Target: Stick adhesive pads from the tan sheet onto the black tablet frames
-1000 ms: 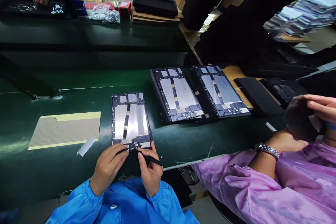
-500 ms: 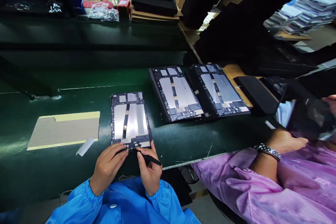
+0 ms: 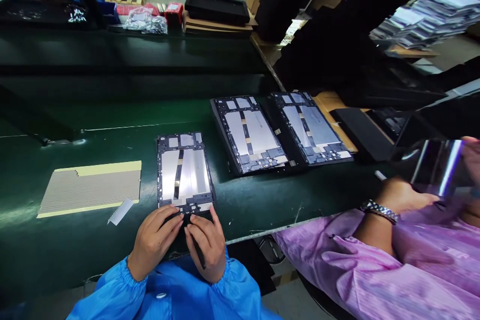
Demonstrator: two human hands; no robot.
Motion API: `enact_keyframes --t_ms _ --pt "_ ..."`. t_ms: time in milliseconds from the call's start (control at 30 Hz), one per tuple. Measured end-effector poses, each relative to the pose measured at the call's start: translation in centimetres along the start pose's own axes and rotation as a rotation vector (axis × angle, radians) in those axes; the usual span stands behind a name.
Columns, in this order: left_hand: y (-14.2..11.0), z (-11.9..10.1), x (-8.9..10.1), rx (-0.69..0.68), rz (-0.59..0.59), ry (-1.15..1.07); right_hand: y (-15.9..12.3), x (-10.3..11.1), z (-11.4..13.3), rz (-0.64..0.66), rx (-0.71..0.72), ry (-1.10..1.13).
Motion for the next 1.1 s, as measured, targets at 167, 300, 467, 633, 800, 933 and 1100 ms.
enact_keyframes --t_ms 167,300,467,633,800,933,1100 --pt "0.2 -0.2 0.2 -0.022 0.011 0.034 -0.4 0.3 -0.8 -0.022 -0.031 0.043" --pt "0.4 -0.4 0.2 -0.04 0.035 0.078 0.0 0.6 -0.8 -0.108 -0.034 0.089" --pt "0.2 -0.2 0.2 0.021 0.017 -0.016 0.6 0.6 -0.3 -0.17 -0.193 0.263" --pt "0.3 -0.1 0.2 0.036 0.011 -0.032 0.1 0.2 -0.4 -0.207 -0.313 0.341" --pt "0.3 -0.2 0.2 0.042 0.012 -0.035 0.3 0.3 -0.2 -0.282 -0.385 0.344" --pt "0.2 -0.1 0.1 0.038 0.018 -0.033 0.4 0.2 0.1 -0.306 -0.455 0.406" --pt "-0.1 0.0 0.0 0.03 0.026 -0.038 -0.4 -0.4 0.0 -0.242 -0.381 0.357"
Point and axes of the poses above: each hand's wrist, its own y-axis towards the middle knuckle, its own x-axis out of the back of the hand, z = x × y, the point moved 1 cm from there along y, towards the middle knuckle
